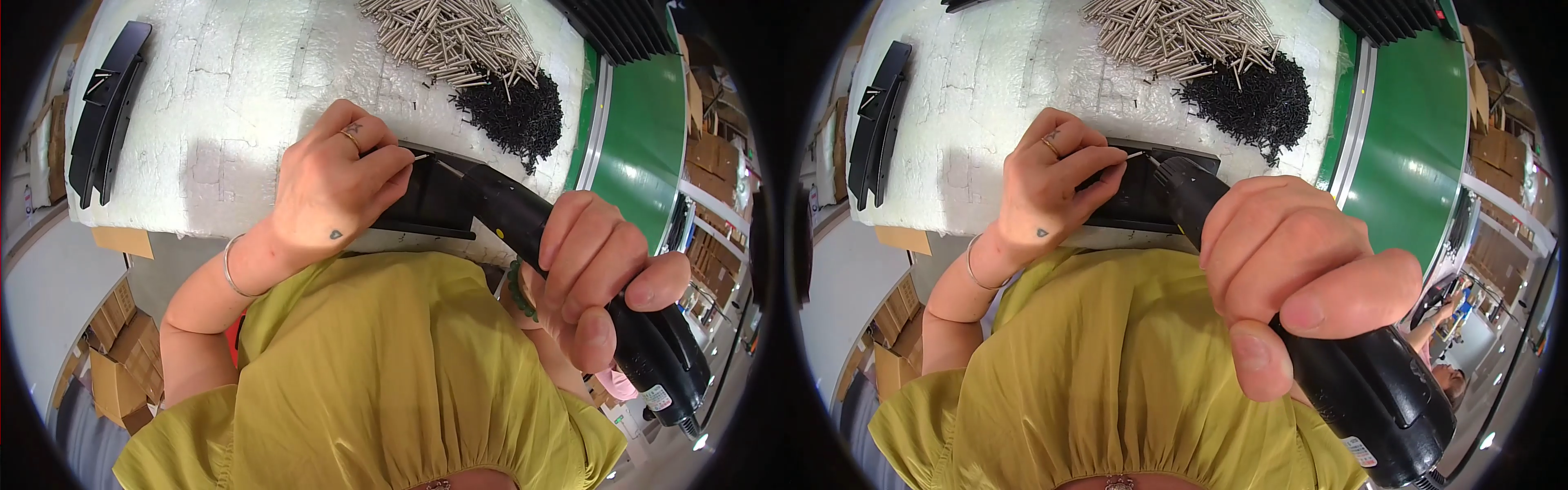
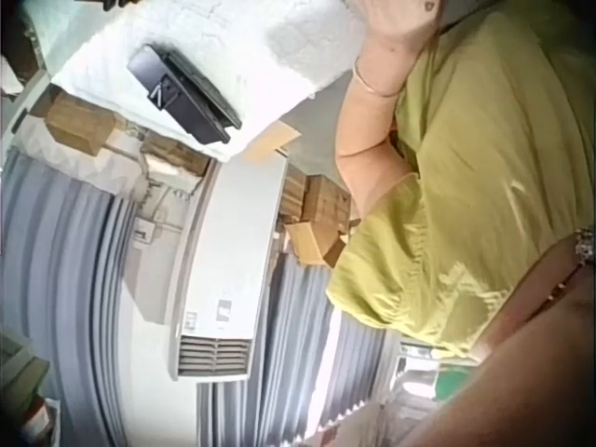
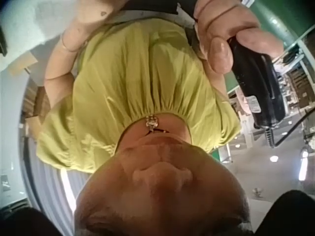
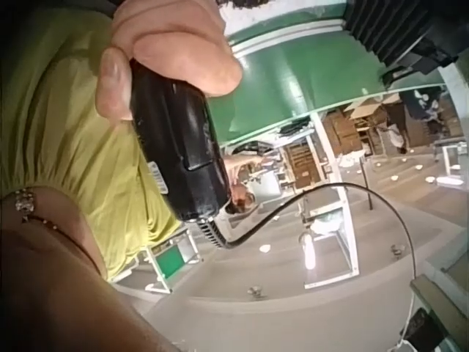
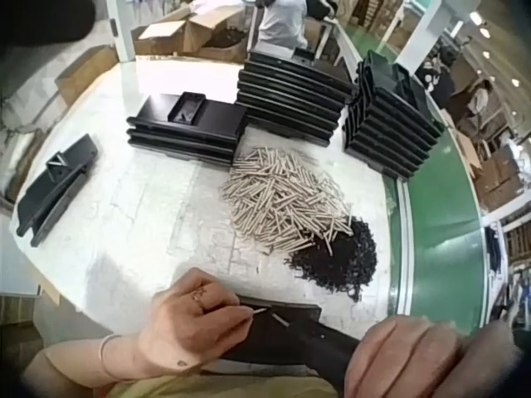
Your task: Assembling small black plastic components by inserting metal pins using an electric screwdriver at a manufacturing workbench.
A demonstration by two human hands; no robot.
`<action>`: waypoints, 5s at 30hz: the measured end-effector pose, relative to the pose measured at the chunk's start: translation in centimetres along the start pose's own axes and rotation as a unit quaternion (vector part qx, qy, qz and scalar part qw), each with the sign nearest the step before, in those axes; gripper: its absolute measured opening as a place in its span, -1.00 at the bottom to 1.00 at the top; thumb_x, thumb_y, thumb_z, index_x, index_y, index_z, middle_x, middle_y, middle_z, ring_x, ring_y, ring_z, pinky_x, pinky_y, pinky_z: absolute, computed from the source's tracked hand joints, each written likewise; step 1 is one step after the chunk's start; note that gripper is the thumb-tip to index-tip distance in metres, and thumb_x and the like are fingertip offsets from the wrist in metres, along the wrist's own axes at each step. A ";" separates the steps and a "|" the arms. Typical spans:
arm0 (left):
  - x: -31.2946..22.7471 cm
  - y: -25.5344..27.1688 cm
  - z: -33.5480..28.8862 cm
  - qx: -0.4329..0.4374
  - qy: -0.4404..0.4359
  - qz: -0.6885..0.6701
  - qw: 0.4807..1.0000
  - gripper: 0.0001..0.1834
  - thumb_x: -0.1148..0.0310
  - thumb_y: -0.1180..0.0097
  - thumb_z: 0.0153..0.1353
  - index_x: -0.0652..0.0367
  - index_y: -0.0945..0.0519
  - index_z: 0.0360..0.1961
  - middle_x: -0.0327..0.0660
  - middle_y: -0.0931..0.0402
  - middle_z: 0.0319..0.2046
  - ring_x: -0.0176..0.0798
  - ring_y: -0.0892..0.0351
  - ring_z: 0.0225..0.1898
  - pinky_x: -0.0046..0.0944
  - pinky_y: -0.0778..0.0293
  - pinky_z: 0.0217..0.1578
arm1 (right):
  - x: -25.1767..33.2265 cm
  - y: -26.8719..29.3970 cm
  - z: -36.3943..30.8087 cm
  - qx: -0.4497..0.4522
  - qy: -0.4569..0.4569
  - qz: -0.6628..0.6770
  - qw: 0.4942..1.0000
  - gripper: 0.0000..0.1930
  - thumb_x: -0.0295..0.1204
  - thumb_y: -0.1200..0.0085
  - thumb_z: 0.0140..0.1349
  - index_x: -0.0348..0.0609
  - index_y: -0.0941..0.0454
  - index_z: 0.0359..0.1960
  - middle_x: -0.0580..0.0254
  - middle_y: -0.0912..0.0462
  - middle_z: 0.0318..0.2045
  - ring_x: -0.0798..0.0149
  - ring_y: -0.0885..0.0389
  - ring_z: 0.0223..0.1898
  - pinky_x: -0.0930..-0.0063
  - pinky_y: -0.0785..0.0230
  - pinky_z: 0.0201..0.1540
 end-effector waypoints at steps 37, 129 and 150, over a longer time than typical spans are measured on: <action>0.0 -0.9 -0.5 0.057 0.002 -0.032 0.998 -0.72 0.48 -0.35 -0.22 0.16 -0.60 -0.39 -0.22 -0.51 -0.38 -0.08 -0.46 -0.30 -0.18 -0.47 -0.38 | -1.6 -1.2 2.1 0.005 -0.058 0.003 0.998 -0.70 -0.53 -0.04 0.08 -0.01 -0.29 -0.15 0.45 -0.34 -0.63 0.48 -0.32 -0.64 0.51 -0.18 -0.41; 1.7 1.9 -1.9 0.022 -0.021 -0.100 0.995 -0.77 0.59 -0.27 -0.15 0.21 -0.62 -0.38 -0.20 -0.55 -0.39 -0.13 -0.53 -0.37 -0.23 -0.50 -0.39 | -1.8 -2.0 1.6 0.053 -0.029 0.029 0.998 -0.67 -0.47 -0.11 0.05 0.11 -0.34 -0.14 0.59 -0.43 -0.62 0.59 -0.37 -0.66 0.68 -0.15 -0.49; 1.2 1.5 -2.1 -0.002 -0.037 -0.094 0.995 -0.75 0.62 -0.26 -0.20 0.23 -0.59 -0.40 -0.21 -0.50 -0.43 -0.14 -0.50 -0.40 -0.25 -0.49 -0.42 | -2.4 -3.5 2.5 0.085 -0.026 0.008 0.996 -0.69 -0.49 -0.09 0.07 0.07 -0.27 -0.18 0.52 -0.41 -0.60 0.54 -0.36 -0.67 0.62 -0.20 -0.51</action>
Point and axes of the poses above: each hand's wrist, its own z-axis towards the middle knuckle, its own y-axis out of the back of the hand, x = y × z, the point moved 10 cm from there along z, towards the middle knuckle
